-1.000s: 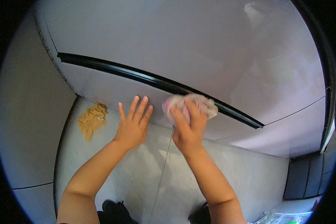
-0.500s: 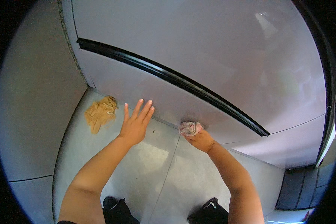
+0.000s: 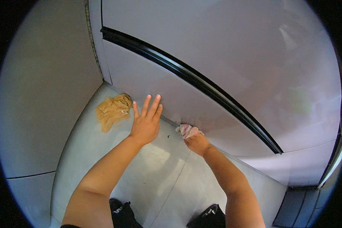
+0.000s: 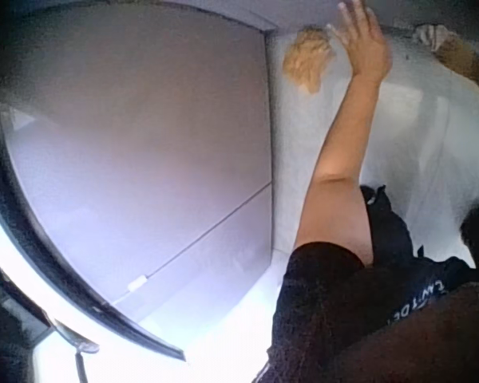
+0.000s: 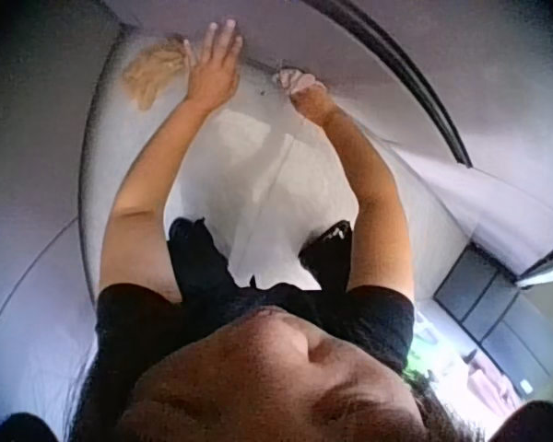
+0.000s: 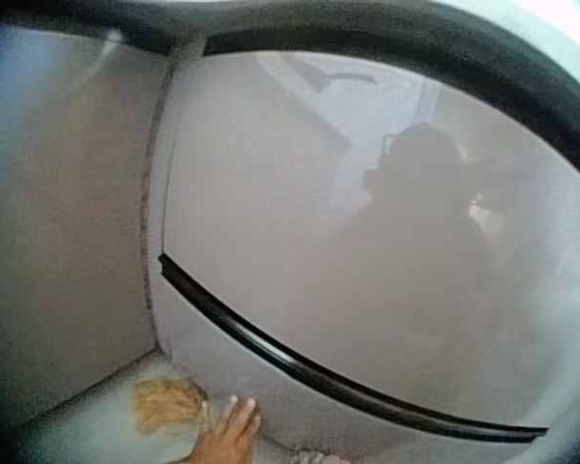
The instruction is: The person uses a cloth to wipe down a wall, a kitchen counter edge, and several cabinet doors before rinsing the cloth under running water in the sink.
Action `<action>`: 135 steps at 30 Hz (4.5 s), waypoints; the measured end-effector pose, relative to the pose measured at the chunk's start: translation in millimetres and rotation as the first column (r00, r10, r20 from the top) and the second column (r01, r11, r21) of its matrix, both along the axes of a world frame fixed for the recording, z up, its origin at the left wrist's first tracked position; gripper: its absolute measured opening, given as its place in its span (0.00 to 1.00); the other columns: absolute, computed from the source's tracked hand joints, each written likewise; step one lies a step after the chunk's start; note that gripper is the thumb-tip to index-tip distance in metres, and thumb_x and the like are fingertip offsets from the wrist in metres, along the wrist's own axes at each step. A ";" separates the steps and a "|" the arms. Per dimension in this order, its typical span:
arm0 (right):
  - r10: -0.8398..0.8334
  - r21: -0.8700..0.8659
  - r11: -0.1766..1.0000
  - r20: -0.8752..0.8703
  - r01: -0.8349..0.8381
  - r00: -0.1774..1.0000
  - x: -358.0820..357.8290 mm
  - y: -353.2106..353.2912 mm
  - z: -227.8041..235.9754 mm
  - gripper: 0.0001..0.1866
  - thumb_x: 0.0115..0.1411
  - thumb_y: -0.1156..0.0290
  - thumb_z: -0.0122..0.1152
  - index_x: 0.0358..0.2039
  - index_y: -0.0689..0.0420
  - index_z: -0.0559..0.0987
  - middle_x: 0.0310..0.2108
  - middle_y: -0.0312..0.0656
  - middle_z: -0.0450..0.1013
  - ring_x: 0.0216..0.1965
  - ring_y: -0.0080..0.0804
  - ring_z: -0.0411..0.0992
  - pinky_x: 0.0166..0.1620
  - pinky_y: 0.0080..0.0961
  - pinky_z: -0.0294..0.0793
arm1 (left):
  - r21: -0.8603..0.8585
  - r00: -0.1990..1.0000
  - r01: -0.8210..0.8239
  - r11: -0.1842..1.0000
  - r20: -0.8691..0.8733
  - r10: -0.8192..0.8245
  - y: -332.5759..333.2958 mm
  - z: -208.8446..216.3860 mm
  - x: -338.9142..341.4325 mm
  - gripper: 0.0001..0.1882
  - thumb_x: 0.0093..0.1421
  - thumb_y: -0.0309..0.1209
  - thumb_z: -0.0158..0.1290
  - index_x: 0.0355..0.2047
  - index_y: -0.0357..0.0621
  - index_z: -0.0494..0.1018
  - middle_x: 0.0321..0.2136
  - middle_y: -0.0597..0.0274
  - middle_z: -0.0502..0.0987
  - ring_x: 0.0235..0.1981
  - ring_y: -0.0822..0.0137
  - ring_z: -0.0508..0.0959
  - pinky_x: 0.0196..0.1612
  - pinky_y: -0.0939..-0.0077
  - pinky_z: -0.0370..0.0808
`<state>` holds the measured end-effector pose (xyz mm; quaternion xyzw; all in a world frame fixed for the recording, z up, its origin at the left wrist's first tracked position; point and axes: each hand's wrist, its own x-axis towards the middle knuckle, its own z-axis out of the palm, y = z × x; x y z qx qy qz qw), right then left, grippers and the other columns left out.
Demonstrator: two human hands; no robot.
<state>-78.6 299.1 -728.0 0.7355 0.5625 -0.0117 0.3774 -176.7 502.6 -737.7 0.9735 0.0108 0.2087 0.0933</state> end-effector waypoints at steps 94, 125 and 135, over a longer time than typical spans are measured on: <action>0.219 0.879 0.346 0.266 -0.330 0.939 -11.6 188.1 78.8 0.23 0.54 0.65 0.53 0.53 0.46 0.74 0.54 0.41 0.67 0.53 0.41 0.66 0.50 0.45 0.65 | -1.000 0.974 0.014 0.020 0.018 0.225 97.7 -42.7 -2.5 0.31 0.62 0.22 0.44 0.65 0.50 0.54 0.67 0.48 0.49 0.67 0.56 0.51 0.65 0.71 0.52; 0.081 0.794 0.608 -0.073 0.009 0.994 -10.9 -6.9 49.1 0.22 0.56 0.69 0.54 0.53 0.45 0.75 0.53 0.41 0.67 0.55 0.44 0.65 0.55 0.42 0.65 | -0.923 0.978 -0.058 0.381 -0.129 -0.165 -24.2 27.9 2.6 0.39 0.62 0.24 0.45 0.68 0.50 0.37 0.68 0.50 0.26 0.69 0.51 0.37 0.67 0.64 0.47; 0.123 0.759 0.641 0.046 -0.115 0.991 -18.3 -39.1 6.8 0.11 0.57 0.65 0.58 0.39 0.50 0.80 0.45 0.44 0.70 0.50 0.46 0.67 0.46 0.44 0.66 | -0.914 0.984 -0.067 0.401 -0.127 -0.125 -22.9 55.7 -0.6 0.38 0.62 0.24 0.45 0.67 0.43 0.39 0.68 0.43 0.30 0.69 0.47 0.40 0.67 0.64 0.47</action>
